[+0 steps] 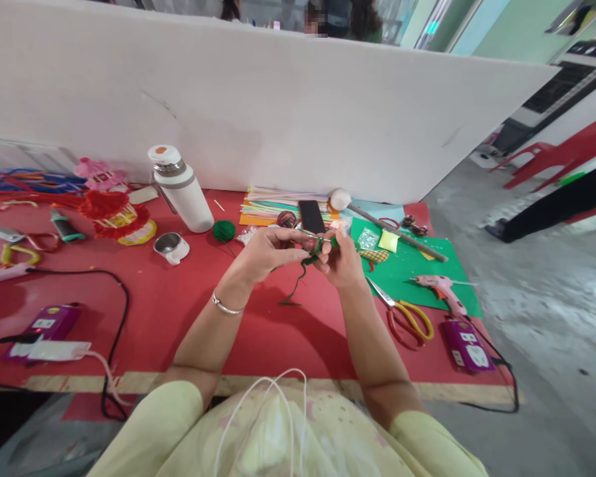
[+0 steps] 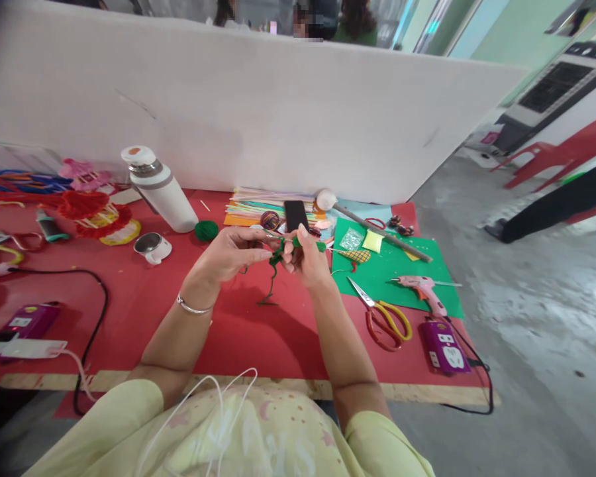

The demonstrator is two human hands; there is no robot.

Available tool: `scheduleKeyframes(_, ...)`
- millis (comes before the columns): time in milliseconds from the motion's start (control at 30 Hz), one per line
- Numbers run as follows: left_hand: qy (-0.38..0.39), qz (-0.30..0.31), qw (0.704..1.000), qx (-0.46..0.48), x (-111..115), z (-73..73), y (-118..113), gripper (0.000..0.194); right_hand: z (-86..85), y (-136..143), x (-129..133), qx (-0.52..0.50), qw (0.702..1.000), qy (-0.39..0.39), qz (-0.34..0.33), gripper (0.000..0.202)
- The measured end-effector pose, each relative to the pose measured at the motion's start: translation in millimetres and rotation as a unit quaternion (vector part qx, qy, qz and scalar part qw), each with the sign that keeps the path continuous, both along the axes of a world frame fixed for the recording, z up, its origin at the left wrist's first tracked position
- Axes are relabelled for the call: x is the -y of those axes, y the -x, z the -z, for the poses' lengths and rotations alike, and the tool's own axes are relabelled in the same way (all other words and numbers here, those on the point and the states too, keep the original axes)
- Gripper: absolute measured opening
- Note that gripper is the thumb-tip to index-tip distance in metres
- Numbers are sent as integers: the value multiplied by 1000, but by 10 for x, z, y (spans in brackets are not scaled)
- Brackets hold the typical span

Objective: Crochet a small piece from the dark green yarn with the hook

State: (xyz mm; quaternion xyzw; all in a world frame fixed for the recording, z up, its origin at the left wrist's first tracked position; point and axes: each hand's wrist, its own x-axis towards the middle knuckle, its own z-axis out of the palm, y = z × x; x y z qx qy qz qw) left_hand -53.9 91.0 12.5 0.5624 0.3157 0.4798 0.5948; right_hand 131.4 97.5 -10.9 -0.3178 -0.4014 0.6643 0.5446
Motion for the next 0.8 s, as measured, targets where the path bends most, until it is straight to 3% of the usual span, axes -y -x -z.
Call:
scheduleKeyframes(267, 15, 4, 1000, 26, -39, 89, -46, 31, 26, 19, -15, -3, 1000, 4, 5, 62)
scheduleKeyframes(467, 52, 11, 998, 24, -10, 48, -37, 32, 70, -1, -37, 15, 1000, 6, -9, 62)
scheduleKeyframes(800, 62, 91, 994, 23, -57, -9, 85, 36, 86, -53, -45, 26, 998, 20, -53, 55)
